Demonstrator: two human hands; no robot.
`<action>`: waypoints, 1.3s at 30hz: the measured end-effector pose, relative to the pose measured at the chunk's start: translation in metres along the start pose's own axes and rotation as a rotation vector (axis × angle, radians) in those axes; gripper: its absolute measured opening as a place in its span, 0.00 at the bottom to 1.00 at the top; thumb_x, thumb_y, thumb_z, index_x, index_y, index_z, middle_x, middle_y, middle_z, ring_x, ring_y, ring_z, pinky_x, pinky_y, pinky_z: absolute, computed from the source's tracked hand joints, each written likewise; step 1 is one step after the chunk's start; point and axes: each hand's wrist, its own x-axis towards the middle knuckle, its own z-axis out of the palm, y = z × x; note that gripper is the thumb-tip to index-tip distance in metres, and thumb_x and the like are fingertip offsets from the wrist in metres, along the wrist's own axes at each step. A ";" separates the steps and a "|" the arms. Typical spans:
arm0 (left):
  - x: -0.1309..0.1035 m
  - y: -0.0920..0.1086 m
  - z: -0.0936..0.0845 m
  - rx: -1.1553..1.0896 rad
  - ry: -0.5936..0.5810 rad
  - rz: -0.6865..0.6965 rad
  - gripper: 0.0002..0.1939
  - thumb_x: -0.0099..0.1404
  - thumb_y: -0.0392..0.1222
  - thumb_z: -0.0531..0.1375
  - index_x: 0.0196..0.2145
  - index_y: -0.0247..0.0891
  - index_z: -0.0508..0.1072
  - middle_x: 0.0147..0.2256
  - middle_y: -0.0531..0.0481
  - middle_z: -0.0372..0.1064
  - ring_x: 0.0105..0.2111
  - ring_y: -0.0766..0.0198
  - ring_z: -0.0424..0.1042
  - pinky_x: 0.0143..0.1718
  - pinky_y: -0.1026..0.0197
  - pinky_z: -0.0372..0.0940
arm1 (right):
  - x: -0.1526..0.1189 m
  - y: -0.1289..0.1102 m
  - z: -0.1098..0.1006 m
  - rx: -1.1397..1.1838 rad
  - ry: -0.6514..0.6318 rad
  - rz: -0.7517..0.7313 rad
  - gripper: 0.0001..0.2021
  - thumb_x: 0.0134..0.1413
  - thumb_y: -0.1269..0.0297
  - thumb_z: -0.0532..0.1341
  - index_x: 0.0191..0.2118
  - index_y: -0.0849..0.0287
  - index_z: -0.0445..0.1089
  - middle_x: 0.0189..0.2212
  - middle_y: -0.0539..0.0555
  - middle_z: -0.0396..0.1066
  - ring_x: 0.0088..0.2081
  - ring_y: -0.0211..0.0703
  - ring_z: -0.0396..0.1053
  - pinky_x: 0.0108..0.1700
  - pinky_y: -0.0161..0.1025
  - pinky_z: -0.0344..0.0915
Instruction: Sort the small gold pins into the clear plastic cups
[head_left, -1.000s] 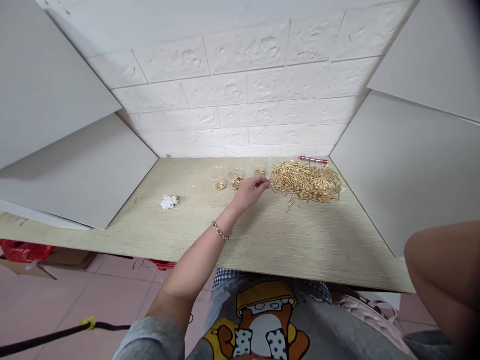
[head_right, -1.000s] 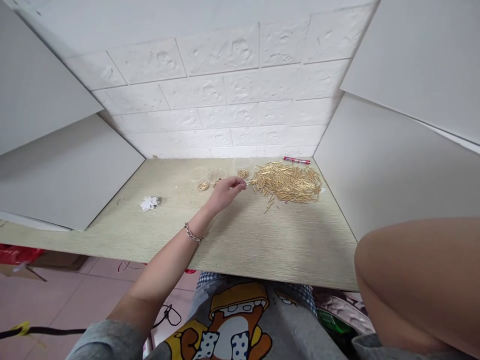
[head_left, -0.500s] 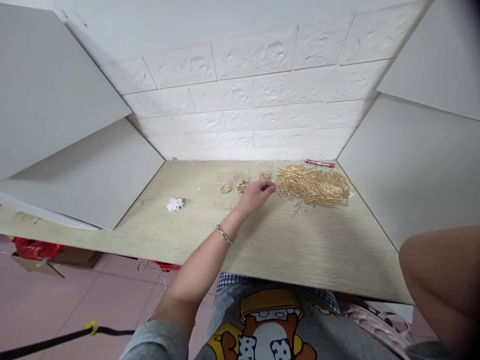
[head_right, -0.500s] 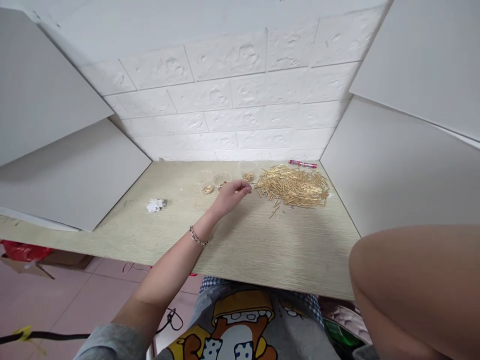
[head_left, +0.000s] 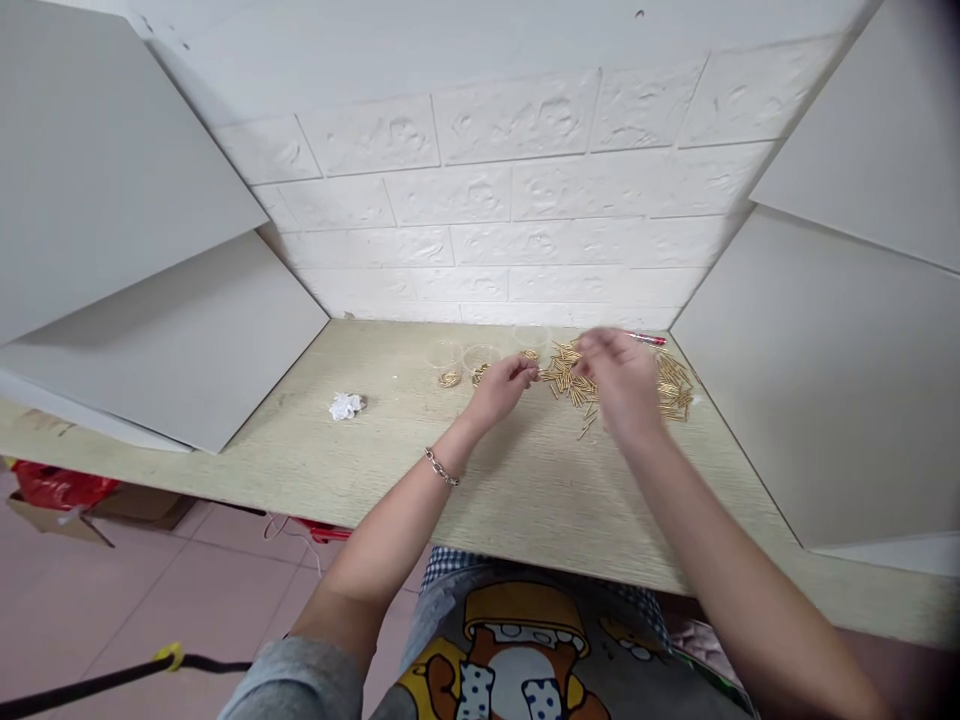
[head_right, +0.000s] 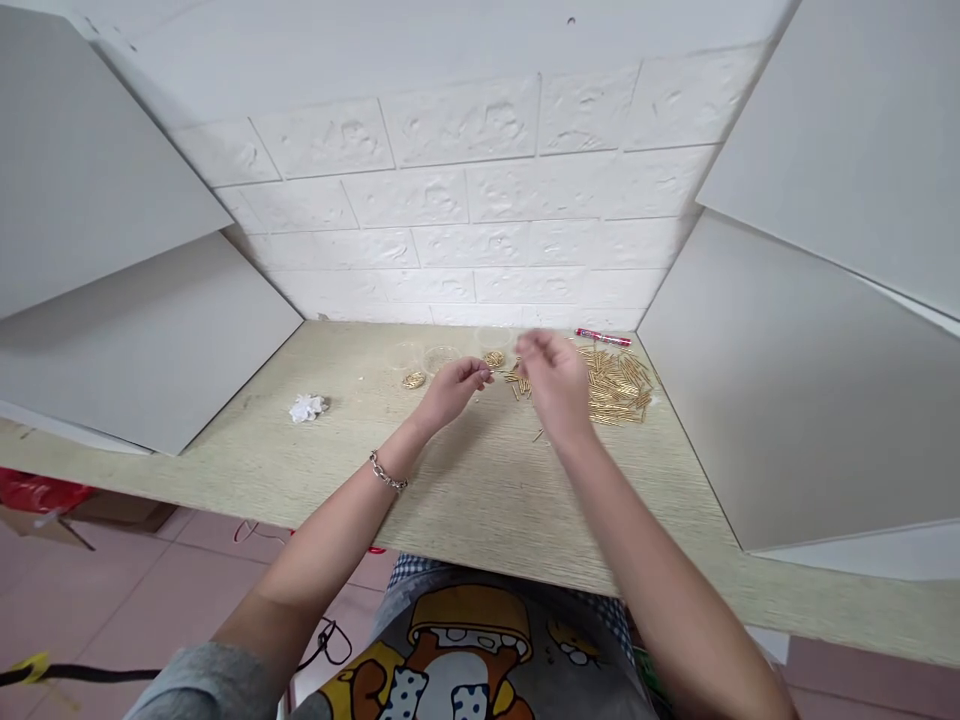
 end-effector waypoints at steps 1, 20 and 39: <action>0.000 0.000 0.000 -0.023 0.001 -0.006 0.08 0.59 0.38 0.51 0.30 0.33 0.68 0.28 0.50 0.67 0.29 0.69 0.65 0.35 0.64 0.60 | 0.000 0.007 0.004 0.013 0.014 0.037 0.14 0.51 0.56 0.55 0.37 0.61 0.67 0.30 0.53 0.69 0.27 0.36 0.65 0.31 0.37 0.65; 0.000 -0.003 0.003 -0.176 -0.096 -0.006 0.09 0.58 0.40 0.52 0.30 0.33 0.68 0.28 0.51 0.66 0.30 0.70 0.63 0.35 0.64 0.60 | -0.008 0.035 0.020 0.373 -0.124 0.231 0.12 0.39 0.56 0.63 0.31 0.57 0.70 0.27 0.51 0.73 0.34 0.44 0.72 0.40 0.44 0.69; -0.003 -0.001 -0.001 0.111 -0.051 0.071 0.11 0.59 0.43 0.52 0.31 0.35 0.70 0.27 0.52 0.68 0.29 0.68 0.64 0.32 0.65 0.59 | -0.012 0.036 0.017 0.033 -0.075 0.029 0.09 0.45 0.59 0.58 0.32 0.57 0.71 0.27 0.51 0.73 0.32 0.45 0.71 0.39 0.44 0.67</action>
